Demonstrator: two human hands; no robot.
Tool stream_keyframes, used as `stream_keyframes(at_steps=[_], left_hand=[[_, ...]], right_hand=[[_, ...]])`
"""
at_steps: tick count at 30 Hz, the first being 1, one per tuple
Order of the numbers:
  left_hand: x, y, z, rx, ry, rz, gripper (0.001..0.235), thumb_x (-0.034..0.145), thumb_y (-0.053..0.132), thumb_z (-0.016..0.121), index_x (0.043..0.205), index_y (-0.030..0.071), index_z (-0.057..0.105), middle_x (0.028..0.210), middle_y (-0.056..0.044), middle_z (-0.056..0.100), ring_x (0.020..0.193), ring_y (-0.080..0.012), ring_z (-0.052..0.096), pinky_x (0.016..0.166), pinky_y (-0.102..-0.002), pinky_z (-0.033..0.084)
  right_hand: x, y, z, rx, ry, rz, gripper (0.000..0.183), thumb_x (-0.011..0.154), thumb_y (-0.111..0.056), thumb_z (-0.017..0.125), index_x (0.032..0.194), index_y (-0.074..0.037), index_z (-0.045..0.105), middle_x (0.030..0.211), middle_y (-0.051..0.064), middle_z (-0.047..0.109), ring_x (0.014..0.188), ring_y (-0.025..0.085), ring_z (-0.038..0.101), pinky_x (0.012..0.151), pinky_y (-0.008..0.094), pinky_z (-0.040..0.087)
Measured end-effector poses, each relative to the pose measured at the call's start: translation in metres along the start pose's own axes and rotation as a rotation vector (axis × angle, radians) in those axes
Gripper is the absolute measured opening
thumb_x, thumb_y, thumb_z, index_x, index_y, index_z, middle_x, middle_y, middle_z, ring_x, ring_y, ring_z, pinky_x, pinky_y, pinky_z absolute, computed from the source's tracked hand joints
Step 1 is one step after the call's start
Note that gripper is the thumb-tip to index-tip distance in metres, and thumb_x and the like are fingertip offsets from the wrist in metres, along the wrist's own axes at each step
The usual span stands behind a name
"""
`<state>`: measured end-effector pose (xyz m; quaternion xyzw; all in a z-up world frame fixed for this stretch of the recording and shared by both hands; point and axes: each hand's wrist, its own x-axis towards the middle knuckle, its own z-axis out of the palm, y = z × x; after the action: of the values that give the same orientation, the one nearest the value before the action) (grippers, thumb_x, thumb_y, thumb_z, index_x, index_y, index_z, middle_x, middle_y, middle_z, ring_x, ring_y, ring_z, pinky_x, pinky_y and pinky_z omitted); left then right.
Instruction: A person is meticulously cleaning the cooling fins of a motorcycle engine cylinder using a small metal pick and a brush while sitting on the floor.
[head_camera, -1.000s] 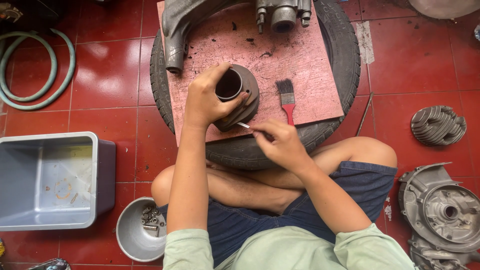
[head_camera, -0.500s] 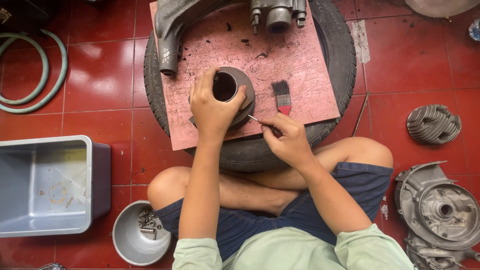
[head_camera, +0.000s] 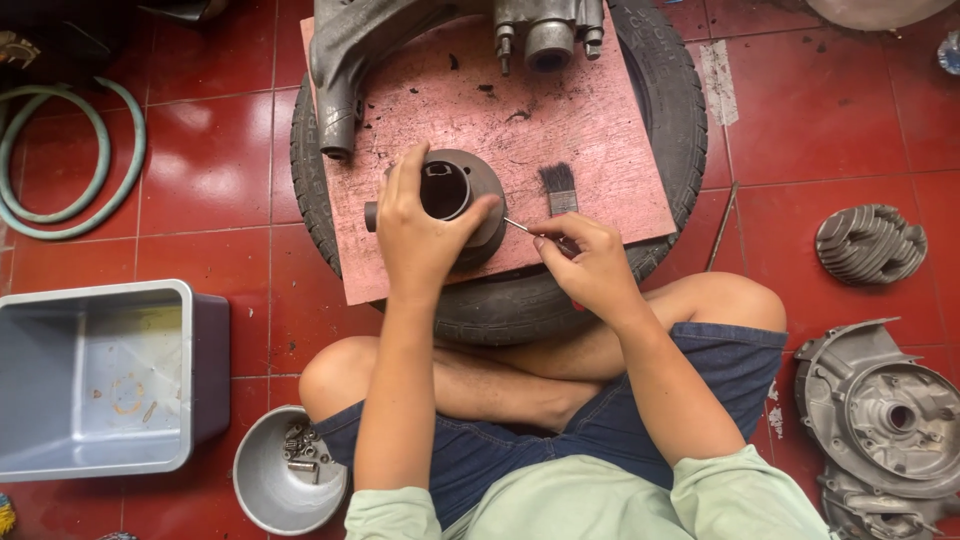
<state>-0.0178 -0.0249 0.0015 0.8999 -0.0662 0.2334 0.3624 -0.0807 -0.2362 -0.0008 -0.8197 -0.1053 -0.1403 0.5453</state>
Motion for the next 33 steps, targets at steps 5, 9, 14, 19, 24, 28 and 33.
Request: stream_keyframes(at_steps=[5, 9, 14, 19, 24, 28, 33], left_hand=[[-0.002, 0.003, 0.006, -0.029, 0.181, -0.058, 0.063, 0.06, 0.036, 0.095, 0.115, 0.023, 0.068, 0.099, 0.003, 0.072, 0.101, -0.0229, 0.073, 0.094, -0.039, 0.056], [-0.005, 0.002, -0.01, -0.279, 0.184, -0.08, 0.06, 0.06, 0.029, 0.097, 0.114, 0.023, 0.072, 0.098, 0.001, 0.075, 0.097, -0.0195, 0.074, 0.091, -0.034, 0.057], [-0.011, -0.009, -0.005, -0.687, 0.215, -0.127, 0.058, 0.067, 0.022, 0.096, 0.118, 0.011, 0.071, 0.102, -0.008, 0.076, 0.101, -0.0164, 0.072, 0.097, -0.03, 0.053], [-0.024, -0.003, 0.018, -1.036, 0.236, -0.118, 0.051, 0.075, 0.019, 0.085, 0.118, 0.001, 0.065, 0.103, -0.019, 0.073, 0.119, -0.0335, 0.067, 0.106, -0.044, 0.048], [-0.029, -0.011, 0.032, -1.099, 0.363, -0.05, 0.052, 0.078, 0.023, 0.082, 0.119, -0.001, 0.062, 0.105, -0.022, 0.072, 0.119, -0.0366, 0.066, 0.105, -0.046, 0.049], [-0.034, -0.003, 0.029, -0.845, 0.548, 0.037, 0.053, 0.084, 0.033, 0.073, 0.121, -0.004, 0.063, 0.112, -0.023, 0.071, 0.114, -0.0344, 0.069, 0.1, -0.042, 0.053], [-0.039, 0.01, 0.003, -0.589, 0.451, -0.037, 0.05, 0.086, 0.032, 0.069, 0.126, 0.002, 0.066, 0.117, -0.016, 0.07, 0.116, -0.0297, 0.067, 0.102, -0.04, 0.05]], right_hand=[[-0.002, 0.014, -0.009, 0.014, -0.038, 0.213, 0.019, 0.089, -0.009, 0.075, 0.106, -0.014, 0.08, 0.077, 0.009, 0.073, 0.074, 0.022, 0.072, 0.069, 0.032, 0.058], [0.003, 0.028, -0.012, 0.237, -0.048, 0.304, 0.03, 0.102, -0.014, 0.064, 0.131, -0.006, 0.068, 0.083, 0.006, 0.063, 0.068, 0.011, 0.059, 0.063, 0.03, 0.055], [0.006, 0.018, 0.007, 0.445, -0.056, 0.321, 0.026, 0.107, -0.017, 0.057, 0.127, -0.004, 0.067, 0.078, 0.006, 0.056, 0.049, 0.013, 0.06, 0.05, 0.026, 0.054], [-0.001, 0.01, 0.006, 0.472, 0.041, 0.194, 0.027, 0.105, -0.015, 0.06, 0.125, 0.003, 0.057, 0.083, 0.014, 0.063, 0.054, 0.017, 0.066, 0.053, 0.031, 0.058], [0.0, -0.006, 0.019, 0.202, 0.123, 0.125, 0.039, 0.1, -0.025, 0.073, 0.129, -0.003, 0.06, 0.103, 0.012, 0.067, 0.093, 0.018, 0.064, 0.082, 0.034, 0.054], [0.001, -0.014, 0.024, 0.357, 0.101, 0.069, 0.042, 0.097, -0.019, 0.077, 0.133, -0.003, 0.063, 0.122, 0.016, 0.071, 0.115, 0.016, 0.063, 0.101, 0.037, 0.053], [-0.001, -0.007, 0.022, 0.509, 0.091, 0.102, 0.047, 0.095, -0.009, 0.076, 0.137, 0.003, 0.059, 0.118, 0.018, 0.073, 0.108, 0.017, 0.068, 0.096, 0.035, 0.058]])
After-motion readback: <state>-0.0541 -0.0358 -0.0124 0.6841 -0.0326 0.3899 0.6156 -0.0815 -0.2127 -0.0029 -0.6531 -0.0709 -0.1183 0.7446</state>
